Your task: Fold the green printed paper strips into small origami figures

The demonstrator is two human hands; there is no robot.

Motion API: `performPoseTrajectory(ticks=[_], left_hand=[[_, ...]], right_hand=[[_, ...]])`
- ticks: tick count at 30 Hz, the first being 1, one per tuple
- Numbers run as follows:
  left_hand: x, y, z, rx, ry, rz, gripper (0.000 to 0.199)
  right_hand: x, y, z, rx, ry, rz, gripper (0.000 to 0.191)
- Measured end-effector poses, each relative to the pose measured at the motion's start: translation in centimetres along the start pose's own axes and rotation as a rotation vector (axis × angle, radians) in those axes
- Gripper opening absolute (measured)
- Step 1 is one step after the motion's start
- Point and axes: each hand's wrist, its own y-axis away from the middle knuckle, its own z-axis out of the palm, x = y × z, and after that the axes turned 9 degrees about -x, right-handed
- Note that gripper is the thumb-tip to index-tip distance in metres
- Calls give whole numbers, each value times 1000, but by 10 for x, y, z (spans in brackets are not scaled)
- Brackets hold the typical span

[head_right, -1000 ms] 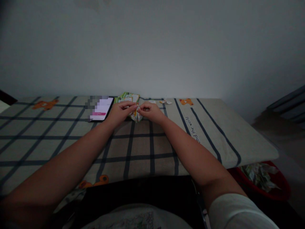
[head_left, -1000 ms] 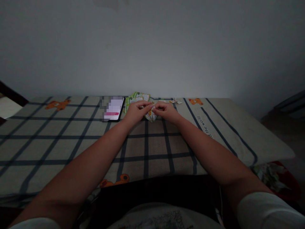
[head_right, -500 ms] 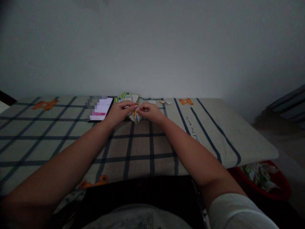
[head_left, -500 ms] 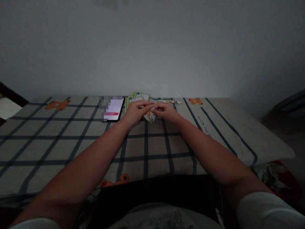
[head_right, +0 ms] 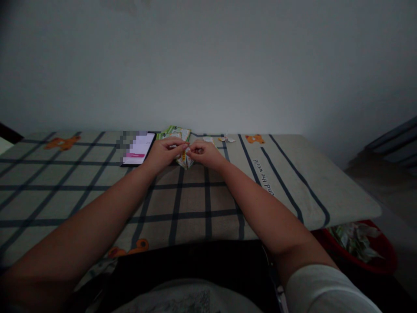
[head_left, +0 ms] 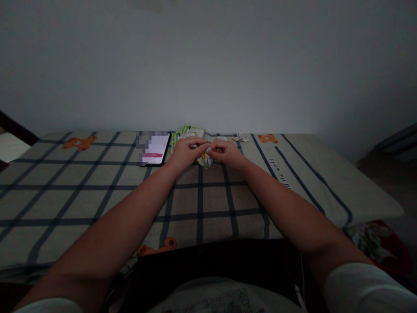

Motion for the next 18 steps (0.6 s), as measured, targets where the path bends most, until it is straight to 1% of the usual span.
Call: performPoseTrajectory(ticks=[4, 12, 18], left_hand=[[1, 0, -1, -20, -17, 6, 24], [-1, -2, -3, -30, -46, 27, 25], [0, -1, -3, -46, -48, 29, 26]], right_hand=[[1, 0, 0, 2, 7, -29, 29], [-3, 0, 0, -4, 12, 1, 31], [-2, 0, 0, 2, 34, -3, 31]])
